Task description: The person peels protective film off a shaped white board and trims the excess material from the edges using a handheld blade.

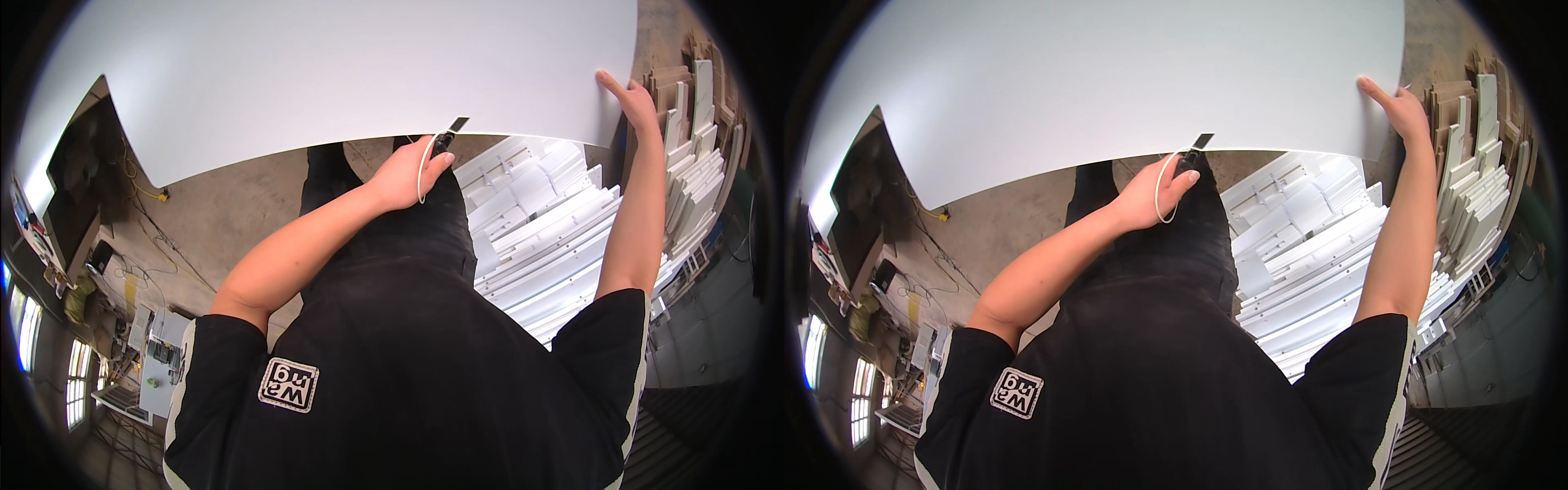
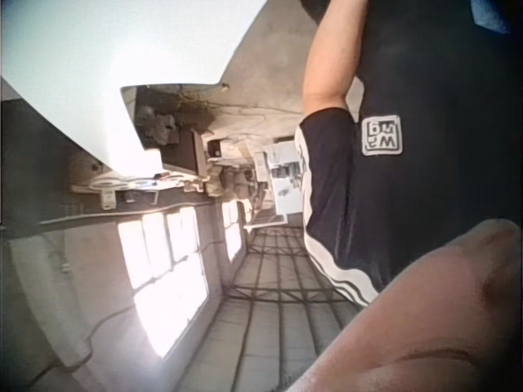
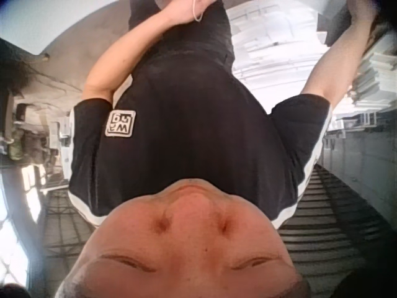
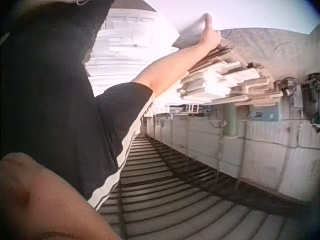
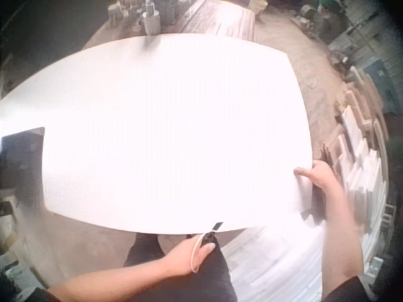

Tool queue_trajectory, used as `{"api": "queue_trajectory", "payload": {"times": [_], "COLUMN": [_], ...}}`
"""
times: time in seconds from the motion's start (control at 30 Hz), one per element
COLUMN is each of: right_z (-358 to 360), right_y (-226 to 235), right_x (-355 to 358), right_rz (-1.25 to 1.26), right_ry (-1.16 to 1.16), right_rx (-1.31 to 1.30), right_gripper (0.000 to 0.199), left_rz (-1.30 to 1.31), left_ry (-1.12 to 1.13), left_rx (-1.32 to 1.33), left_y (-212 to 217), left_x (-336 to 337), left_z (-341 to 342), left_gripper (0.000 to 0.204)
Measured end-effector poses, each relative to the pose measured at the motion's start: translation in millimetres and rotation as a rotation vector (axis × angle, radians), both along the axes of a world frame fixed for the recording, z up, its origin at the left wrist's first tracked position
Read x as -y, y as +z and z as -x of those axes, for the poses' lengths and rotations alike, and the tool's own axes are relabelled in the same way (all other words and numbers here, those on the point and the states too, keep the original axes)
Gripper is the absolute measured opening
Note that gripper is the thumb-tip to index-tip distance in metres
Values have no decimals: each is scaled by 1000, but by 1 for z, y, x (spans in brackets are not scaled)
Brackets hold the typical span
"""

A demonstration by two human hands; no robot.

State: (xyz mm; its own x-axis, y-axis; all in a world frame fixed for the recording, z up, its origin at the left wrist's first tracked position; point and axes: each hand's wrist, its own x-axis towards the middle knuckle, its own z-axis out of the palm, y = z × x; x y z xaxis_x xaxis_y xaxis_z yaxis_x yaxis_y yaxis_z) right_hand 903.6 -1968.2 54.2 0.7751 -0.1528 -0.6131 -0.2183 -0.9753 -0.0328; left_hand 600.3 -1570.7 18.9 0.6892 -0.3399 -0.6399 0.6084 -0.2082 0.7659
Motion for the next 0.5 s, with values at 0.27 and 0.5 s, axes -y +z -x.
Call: {"api": "queue_trajectory", "payload": {"times": [0.27,0.5], "right_z": [-6,-13], "right_y": [6,-13], "right_x": [7,29], "right_rz": [-54,10], "right_ry": [126,206], "right_rx": [-34,-31], "right_gripper": [110,104], "left_rz": [-11,78], "left_ry": [-85,-106], "left_rx": [-185,-105], "left_y": [11,1], "left_x": [76,160], "left_z": [-39,-65], "left_gripper": [41,44]}}
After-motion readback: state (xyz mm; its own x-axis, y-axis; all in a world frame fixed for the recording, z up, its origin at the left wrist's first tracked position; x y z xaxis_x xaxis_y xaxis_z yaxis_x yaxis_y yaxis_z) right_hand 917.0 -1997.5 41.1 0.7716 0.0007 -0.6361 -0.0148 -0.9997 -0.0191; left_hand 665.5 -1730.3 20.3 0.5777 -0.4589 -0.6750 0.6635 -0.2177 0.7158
